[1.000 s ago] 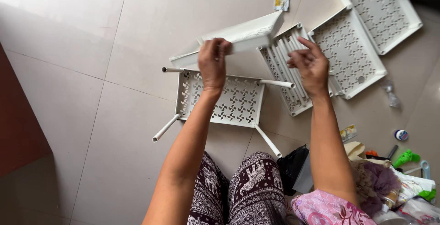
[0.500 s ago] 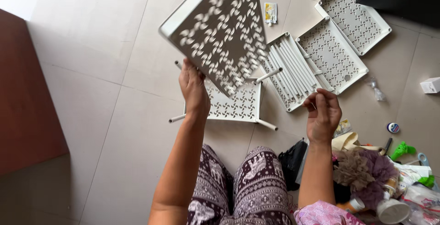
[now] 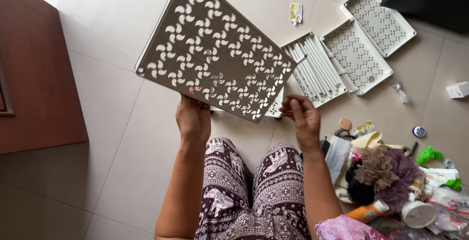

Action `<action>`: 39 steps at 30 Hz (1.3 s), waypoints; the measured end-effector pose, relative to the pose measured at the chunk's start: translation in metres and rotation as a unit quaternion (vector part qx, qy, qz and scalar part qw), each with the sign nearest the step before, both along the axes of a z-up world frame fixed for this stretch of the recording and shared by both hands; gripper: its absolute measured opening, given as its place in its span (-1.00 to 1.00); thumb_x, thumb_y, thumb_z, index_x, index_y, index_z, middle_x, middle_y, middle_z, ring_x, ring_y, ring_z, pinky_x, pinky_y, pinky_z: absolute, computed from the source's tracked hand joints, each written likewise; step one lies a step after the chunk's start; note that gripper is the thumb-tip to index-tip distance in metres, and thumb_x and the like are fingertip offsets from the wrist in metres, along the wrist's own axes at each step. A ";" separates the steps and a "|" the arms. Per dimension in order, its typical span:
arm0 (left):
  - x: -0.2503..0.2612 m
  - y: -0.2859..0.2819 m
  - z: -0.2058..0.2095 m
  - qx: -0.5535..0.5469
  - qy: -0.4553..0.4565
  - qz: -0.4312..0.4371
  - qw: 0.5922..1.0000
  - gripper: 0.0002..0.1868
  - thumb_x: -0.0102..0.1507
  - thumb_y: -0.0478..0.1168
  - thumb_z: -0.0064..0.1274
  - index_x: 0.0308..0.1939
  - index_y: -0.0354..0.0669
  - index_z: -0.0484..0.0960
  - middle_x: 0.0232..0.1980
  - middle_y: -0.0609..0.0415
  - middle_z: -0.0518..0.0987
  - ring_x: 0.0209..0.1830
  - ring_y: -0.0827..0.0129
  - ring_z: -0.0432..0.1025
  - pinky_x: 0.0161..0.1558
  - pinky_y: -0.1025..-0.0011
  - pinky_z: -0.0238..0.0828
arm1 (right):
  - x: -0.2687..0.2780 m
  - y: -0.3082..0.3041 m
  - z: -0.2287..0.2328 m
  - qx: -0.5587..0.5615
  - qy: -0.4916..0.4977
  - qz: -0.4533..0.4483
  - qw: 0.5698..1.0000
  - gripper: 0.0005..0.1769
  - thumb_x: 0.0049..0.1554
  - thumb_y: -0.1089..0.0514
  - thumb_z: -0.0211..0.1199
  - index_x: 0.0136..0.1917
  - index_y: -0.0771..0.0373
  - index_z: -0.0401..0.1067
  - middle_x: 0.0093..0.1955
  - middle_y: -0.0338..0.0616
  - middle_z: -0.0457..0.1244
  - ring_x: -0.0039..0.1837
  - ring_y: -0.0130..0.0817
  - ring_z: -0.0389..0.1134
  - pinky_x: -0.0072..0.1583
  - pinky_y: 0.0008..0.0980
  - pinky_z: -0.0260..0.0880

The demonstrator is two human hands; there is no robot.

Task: The person assembles a white plastic storage rack by inserting white cylindrical rods into perforated trays and attaching black caster wheels. The person arranges multiple trays on the floor, inserts rods to form a frame, and secures wheels to the base.

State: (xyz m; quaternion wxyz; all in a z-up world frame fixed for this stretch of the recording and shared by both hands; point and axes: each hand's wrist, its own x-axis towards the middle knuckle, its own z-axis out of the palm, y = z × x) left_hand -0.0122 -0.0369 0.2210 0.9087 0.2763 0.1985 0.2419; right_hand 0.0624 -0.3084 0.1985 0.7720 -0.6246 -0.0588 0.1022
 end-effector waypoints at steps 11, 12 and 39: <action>-0.046 -0.057 -0.018 0.513 -0.021 -0.077 0.855 -0.83 0.39 -0.06 0.15 -0.14 -0.05 0.62 0.04 0.11 0.41 0.06 0.29 0.33 0.09 0.31 0.43 | -0.022 -0.014 0.007 0.166 0.106 0.030 0.980 -0.27 0.28 -0.29 -0.05 0.44 0.32 0.21 0.30 -0.02 0.28 0.29 -0.23 0.37 0.27 -0.18 0.46; -0.049 -0.065 -0.025 0.626 0.011 -0.055 0.778 -0.83 0.32 -0.08 0.25 -0.18 -0.04 0.64 0.05 0.09 0.42 0.12 0.25 0.36 0.15 0.27 0.45 | -0.023 -0.022 0.004 0.201 0.107 0.020 0.973 -0.23 0.28 -0.32 -0.05 0.47 0.33 0.18 0.33 -0.01 0.27 0.32 -0.22 0.35 0.30 -0.16 0.44; -0.039 0.014 -0.019 0.276 0.118 -0.127 0.945 -0.37 0.46 0.05 -0.15 0.44 -0.38 0.39 0.24 -0.16 0.58 0.21 0.29 0.47 0.21 0.34 0.46 | -0.009 -0.076 0.003 0.000 0.100 -0.038 0.994 -0.33 0.40 -0.19 0.01 0.46 0.43 0.24 0.19 0.06 0.31 0.11 -0.27 0.37 0.05 -0.38 0.47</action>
